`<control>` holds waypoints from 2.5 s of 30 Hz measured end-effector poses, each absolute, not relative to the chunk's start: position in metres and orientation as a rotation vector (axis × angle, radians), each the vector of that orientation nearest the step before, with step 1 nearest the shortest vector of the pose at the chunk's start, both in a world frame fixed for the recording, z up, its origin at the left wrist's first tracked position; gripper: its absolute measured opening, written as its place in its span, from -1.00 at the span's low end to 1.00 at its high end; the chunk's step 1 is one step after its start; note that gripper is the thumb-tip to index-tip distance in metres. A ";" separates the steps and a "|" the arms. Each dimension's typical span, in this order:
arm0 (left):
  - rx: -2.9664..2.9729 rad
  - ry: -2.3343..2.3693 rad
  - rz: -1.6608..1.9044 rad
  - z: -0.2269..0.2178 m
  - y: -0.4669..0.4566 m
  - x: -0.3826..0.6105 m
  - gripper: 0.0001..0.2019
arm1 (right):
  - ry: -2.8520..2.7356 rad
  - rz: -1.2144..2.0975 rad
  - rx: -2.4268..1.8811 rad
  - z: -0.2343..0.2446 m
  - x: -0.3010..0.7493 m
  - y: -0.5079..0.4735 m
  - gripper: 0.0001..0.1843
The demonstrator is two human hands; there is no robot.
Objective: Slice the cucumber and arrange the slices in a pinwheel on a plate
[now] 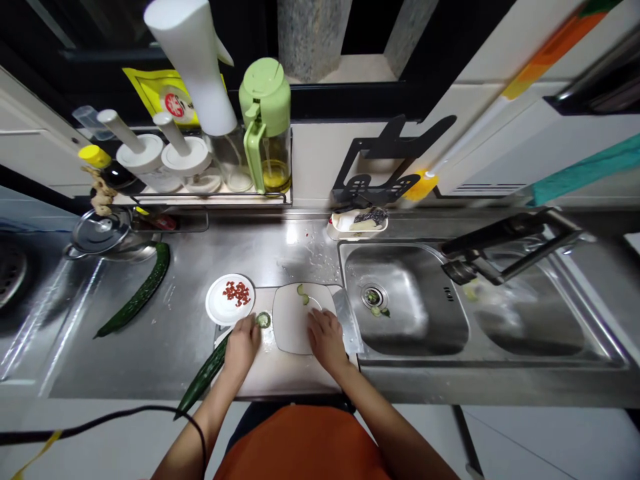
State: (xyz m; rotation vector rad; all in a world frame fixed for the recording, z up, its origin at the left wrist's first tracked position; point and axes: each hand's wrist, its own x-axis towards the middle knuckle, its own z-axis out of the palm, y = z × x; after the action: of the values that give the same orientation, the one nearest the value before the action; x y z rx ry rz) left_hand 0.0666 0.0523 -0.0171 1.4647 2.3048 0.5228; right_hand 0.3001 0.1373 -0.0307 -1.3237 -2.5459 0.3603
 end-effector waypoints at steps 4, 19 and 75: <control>1.448 2.314 0.456 -0.011 0.053 0.071 -0.70 | -2.561 0.361 -1.331 -0.030 0.298 0.131 -0.65; 1.345 2.365 0.287 -0.001 0.063 0.080 -0.71 | -2.575 0.340 -1.325 -0.032 0.299 0.118 -0.67; 1.214 1.800 0.711 0.022 0.087 0.073 -0.83 | -2.241 0.942 -1.139 -0.007 0.267 0.141 -0.71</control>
State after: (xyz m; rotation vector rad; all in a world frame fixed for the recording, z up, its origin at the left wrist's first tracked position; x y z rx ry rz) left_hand 0.0728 0.0868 0.0223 1.2138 1.8001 0.7107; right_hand 0.2672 0.1411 -0.0065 -1.1391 -2.2413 0.9418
